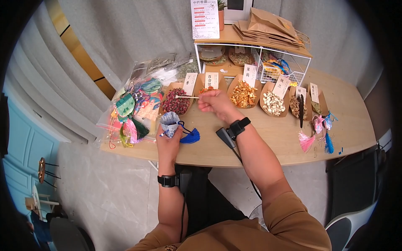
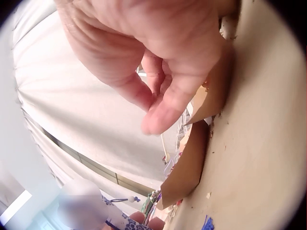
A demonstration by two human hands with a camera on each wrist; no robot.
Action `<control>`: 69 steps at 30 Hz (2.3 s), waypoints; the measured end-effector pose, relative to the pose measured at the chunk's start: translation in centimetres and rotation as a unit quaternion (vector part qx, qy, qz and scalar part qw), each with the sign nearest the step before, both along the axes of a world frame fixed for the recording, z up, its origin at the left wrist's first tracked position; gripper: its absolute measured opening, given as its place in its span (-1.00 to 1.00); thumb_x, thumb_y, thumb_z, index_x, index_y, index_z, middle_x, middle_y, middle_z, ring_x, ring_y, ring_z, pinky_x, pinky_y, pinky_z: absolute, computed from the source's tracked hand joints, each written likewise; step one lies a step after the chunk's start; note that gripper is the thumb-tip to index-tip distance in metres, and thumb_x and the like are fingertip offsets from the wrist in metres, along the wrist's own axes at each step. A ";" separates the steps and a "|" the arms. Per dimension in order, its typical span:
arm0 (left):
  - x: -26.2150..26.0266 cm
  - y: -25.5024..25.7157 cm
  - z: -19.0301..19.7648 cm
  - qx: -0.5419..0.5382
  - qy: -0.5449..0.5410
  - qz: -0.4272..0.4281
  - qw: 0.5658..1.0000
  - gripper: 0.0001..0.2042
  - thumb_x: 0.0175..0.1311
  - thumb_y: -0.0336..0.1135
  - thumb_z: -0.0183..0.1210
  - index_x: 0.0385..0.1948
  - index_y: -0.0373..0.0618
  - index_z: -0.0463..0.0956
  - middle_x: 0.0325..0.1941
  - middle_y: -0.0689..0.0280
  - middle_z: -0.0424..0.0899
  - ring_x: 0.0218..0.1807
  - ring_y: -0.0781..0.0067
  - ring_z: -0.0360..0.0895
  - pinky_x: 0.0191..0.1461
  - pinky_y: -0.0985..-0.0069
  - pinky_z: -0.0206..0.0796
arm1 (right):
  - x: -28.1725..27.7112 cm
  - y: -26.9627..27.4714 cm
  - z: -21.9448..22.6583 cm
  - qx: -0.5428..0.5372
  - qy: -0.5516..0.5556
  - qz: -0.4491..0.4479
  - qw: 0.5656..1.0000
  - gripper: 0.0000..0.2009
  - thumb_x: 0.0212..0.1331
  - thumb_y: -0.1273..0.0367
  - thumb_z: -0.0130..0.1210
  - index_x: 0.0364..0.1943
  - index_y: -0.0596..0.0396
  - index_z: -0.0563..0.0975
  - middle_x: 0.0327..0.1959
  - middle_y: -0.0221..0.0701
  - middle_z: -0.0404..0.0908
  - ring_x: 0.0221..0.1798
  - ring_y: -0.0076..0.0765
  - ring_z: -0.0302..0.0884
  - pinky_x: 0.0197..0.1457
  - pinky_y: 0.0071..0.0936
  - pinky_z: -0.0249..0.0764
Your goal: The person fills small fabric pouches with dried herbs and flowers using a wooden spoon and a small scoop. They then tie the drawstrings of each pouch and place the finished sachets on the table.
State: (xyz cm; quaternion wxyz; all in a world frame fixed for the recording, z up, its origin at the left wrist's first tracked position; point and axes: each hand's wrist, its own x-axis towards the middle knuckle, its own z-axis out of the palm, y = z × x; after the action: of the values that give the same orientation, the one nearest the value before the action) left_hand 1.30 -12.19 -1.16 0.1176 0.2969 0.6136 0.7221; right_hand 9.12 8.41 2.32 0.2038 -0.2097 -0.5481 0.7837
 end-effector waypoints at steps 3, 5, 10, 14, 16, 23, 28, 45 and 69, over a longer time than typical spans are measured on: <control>-0.3 -0.1 -0.3 -0.008 -0.029 -0.005 1.000 -0.75 0.19 -0.49 0.25 -0.11 -0.24 0.44 -0.24 0.36 0.59 -0.24 0.65 0.49 -0.17 0.63 0.37 | 0.5 0.3 0.6 -0.004 0.029 0.016 0.999 -0.85 0.20 0.47 0.16 -0.21 0.27 0.59 -0.37 -0.33 0.66 -0.42 -0.48 0.63 -0.34 -0.60 0.59; -0.4 0.0 -0.4 -0.014 -0.033 -0.002 0.999 -0.75 0.20 -0.48 0.24 -0.11 -0.24 0.45 -0.23 0.37 0.59 -0.23 0.65 0.48 -0.15 0.63 0.37 | 0.8 0.4 0.9 -0.001 0.047 0.027 0.999 -0.85 0.20 0.47 0.16 -0.20 0.26 0.59 -0.38 -0.33 0.66 -0.43 -0.49 0.62 -0.35 -0.61 0.58; -0.6 0.0 -0.7 -0.008 -0.045 0.001 0.999 -0.74 0.20 -0.49 0.23 -0.09 -0.24 0.44 -0.21 0.37 0.58 -0.21 0.65 0.48 -0.12 0.62 0.36 | 1.5 0.1 2.0 -0.004 0.066 0.079 0.995 -0.86 0.20 0.49 0.15 -0.20 0.27 0.60 -0.41 -0.34 0.65 -0.45 -0.52 0.61 -0.40 -0.63 0.58; -0.5 0.0 -0.5 -0.014 -0.042 0.003 0.999 -0.74 0.21 -0.51 0.22 -0.08 -0.23 0.44 -0.20 0.38 0.58 -0.19 0.64 0.47 -0.10 0.62 0.35 | 1.6 0.3 1.8 0.005 0.085 0.119 0.989 -0.86 0.19 0.50 0.16 -0.20 0.27 0.60 -0.42 -0.35 0.65 -0.46 -0.54 0.61 -0.42 -0.63 0.58; -0.7 0.1 -0.9 -0.003 -0.042 0.003 0.999 -0.74 0.21 -0.52 0.21 -0.08 -0.23 0.44 -0.22 0.38 0.58 -0.23 0.65 0.48 -0.16 0.64 0.36 | 1.8 0.3 1.8 0.010 0.094 0.137 0.986 -0.86 0.18 0.50 0.17 -0.20 0.27 0.61 -0.42 -0.35 0.66 -0.46 -0.54 0.61 -0.42 -0.62 0.58; -0.2 0.1 0.1 0.008 -0.054 0.005 0.999 -0.74 0.21 -0.54 0.19 -0.08 -0.20 0.43 -0.33 0.42 0.56 -0.40 0.71 0.44 -0.38 0.70 0.31 | 1.8 0.3 1.7 0.008 0.105 0.153 0.983 -0.86 0.18 0.51 0.18 -0.20 0.26 0.62 -0.43 -0.36 0.66 -0.46 -0.54 0.61 -0.41 -0.62 0.58; -0.2 -0.1 0.3 0.011 -0.073 -0.012 0.997 -0.75 0.21 -0.53 0.21 -0.08 -0.21 0.43 -0.32 0.41 0.57 -0.37 0.70 0.44 -0.36 0.69 0.32 | 1.1 0.5 0.5 -0.023 0.101 0.159 0.982 -0.86 0.18 0.51 0.17 -0.20 0.26 0.61 -0.43 -0.35 0.66 -0.45 -0.53 0.62 -0.40 -0.61 0.59; -0.8 0.1 -0.8 -0.016 -0.032 0.014 0.999 -0.76 0.18 -0.45 0.26 -0.15 -0.22 0.46 -0.29 0.39 0.58 -0.29 0.67 0.45 -0.22 0.64 0.34 | 1.6 1.2 0.8 -0.058 0.178 0.170 0.967 -0.86 0.17 0.54 0.15 -0.20 0.29 0.60 -0.43 -0.28 0.66 -0.48 -0.46 0.63 -0.41 -0.59 0.61; -0.4 0.0 -0.3 0.023 -0.059 0.025 0.998 -0.74 0.22 -0.55 0.19 -0.06 -0.21 0.44 -0.32 0.42 0.55 -0.40 0.71 0.43 -0.40 0.70 0.30 | 0.3 0.2 0.4 0.135 -0.019 0.016 0.991 -0.85 0.23 0.43 0.15 -0.25 0.27 0.63 -0.44 -0.41 0.63 -0.47 -0.58 0.54 -0.40 -0.63 0.52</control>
State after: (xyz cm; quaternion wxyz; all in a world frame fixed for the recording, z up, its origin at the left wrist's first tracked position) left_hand 0.92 -12.17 -1.43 0.1288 0.2404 0.5964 0.7549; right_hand 9.45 8.66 2.74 0.2074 -0.1866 -0.6560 0.7013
